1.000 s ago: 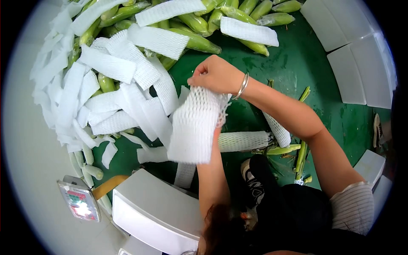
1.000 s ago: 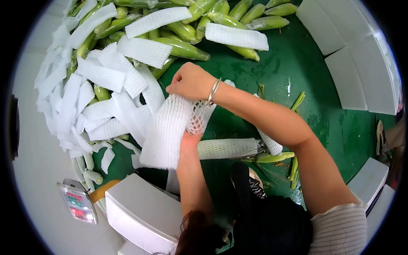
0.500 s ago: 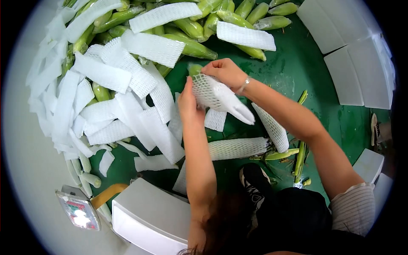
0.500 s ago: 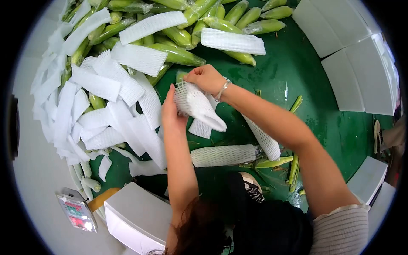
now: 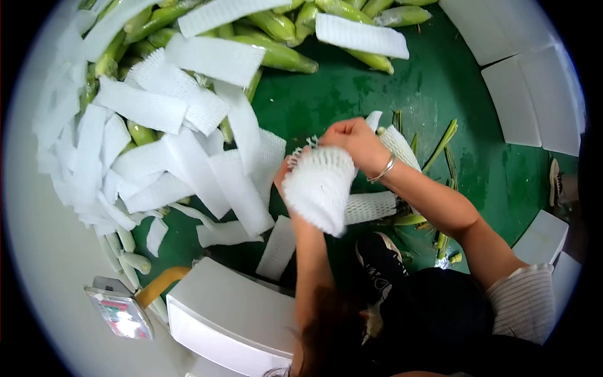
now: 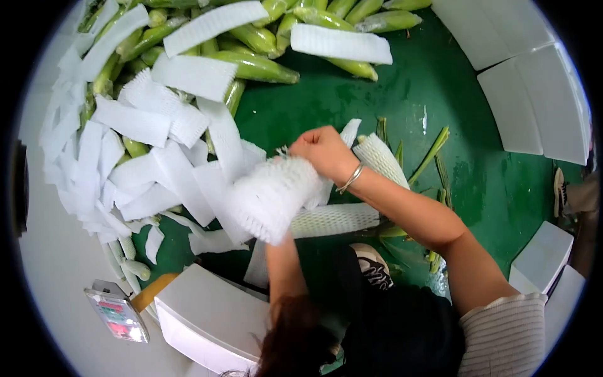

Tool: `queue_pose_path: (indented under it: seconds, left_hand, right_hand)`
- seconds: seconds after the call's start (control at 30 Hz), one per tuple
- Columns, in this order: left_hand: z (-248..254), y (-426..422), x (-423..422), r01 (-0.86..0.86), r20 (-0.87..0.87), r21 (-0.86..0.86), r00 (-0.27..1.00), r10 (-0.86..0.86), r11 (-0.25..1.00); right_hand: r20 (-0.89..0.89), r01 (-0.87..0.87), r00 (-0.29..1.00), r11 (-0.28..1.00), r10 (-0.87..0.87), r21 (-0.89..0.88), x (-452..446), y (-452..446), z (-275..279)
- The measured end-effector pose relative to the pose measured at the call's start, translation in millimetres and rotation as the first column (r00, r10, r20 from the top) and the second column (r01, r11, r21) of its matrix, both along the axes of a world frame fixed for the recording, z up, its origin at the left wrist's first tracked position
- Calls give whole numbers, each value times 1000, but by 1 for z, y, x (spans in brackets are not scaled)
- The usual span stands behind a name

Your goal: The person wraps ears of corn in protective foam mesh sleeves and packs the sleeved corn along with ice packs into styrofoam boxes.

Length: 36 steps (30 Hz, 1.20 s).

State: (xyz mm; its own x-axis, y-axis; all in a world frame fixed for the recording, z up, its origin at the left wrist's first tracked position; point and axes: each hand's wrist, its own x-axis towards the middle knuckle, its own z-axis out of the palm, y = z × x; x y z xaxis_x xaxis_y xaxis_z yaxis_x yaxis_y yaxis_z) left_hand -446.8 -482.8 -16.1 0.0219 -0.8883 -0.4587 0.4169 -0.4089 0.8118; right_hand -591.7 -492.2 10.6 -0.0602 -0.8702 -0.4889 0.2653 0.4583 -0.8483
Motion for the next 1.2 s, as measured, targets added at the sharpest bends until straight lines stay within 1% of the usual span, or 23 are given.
queue_pose_path:
  seconds: [0.07,0.13,0.2,0.27,0.33,0.37,0.4,0.43,0.47,0.53,0.6,0.63,0.7,0.73,0.8,0.87,0.9,0.97,1.0,1.03,1.07,1.13,1.2]
  left_hand:
    - [-49,20,11,36,287,-58,958,-18,998]
    - [-67,26,16,68,362,104,927,-101,992]
    - [-72,15,14,-238,554,-127,788,268,963]
    - [-63,4,14,-218,573,-289,741,350,932]
    - [-40,4,17,-268,166,-300,931,326,916]
    - [20,15,4,-137,199,-282,960,198,950]
    - [36,25,10,0,-85,-296,996,-26,955]
    - [52,33,15,323,244,-383,939,-242,866]
    - [61,39,18,621,559,-350,739,-376,701]
    - [59,51,9,657,389,-57,708,-589,752]
    - [39,68,-3,531,148,12,837,-527,847]
    - [31,77,-13,452,84,37,887,-453,891]
    - [15,98,-29,390,-44,148,921,-387,909]
    - [13,106,-36,412,-51,211,910,-411,886]
    - [16,118,-45,591,486,211,627,-608,778]
    - [42,123,-50,647,660,452,221,-718,615]
    - [44,125,-43,687,669,447,168,-724,573]
    - [43,102,-21,603,762,340,273,-587,722]
    - [39,79,-8,488,820,-112,537,-197,865]
    - [30,53,-7,292,862,-221,505,46,931]
    - [36,19,-7,353,914,-331,351,204,875]
    - [8,-20,-9,478,981,-51,-139,133,877]
    - [-35,-33,21,476,959,52,-270,90,878]
  right_hand:
    - [-267,-21,963,1000,25,19,12,21,-62]
    - [-570,33,820,998,-55,-48,23,25,-81]
    - [-553,76,827,995,-103,-71,35,18,-85]
    - [-541,127,825,986,-163,-105,36,16,-82]
    - [-5,-137,991,989,137,50,32,27,-79]
    - [-5,-132,991,990,132,52,29,37,-80]
    - [-256,-217,951,965,175,-146,20,48,-83]
    - [-494,-338,855,889,155,-308,13,57,-76]
    - [-685,-431,723,834,90,-345,0,60,-70]
    - [-925,-509,359,805,-123,-305,-30,47,-15]
    - [-959,-225,89,933,-269,-282,-53,20,-11]
    - [-956,-233,88,928,-278,-292,-61,4,-22]
    - [-922,-167,386,985,19,-50,-65,-4,-58]
    - [-918,-174,395,984,35,-37,-67,-4,-64]
    - [-789,-292,610,905,-74,-310,-67,-20,-57]
    - [-765,-89,581,913,-276,-398,-76,-21,-23]
    - [-721,-42,599,886,-348,-462,-86,-20,-9]
    - [-376,160,847,855,-375,-494,-106,-23,9]
    - [-229,242,896,849,-382,-470,-113,-20,14]
    - [-232,246,895,854,-382,-458,-118,-12,6]
    - [-39,299,943,893,-331,-335,-120,-8,-10]
    - [252,323,927,932,-277,-163,-111,-5,-38]
    - [354,256,908,965,-223,-49,-97,7,-63]
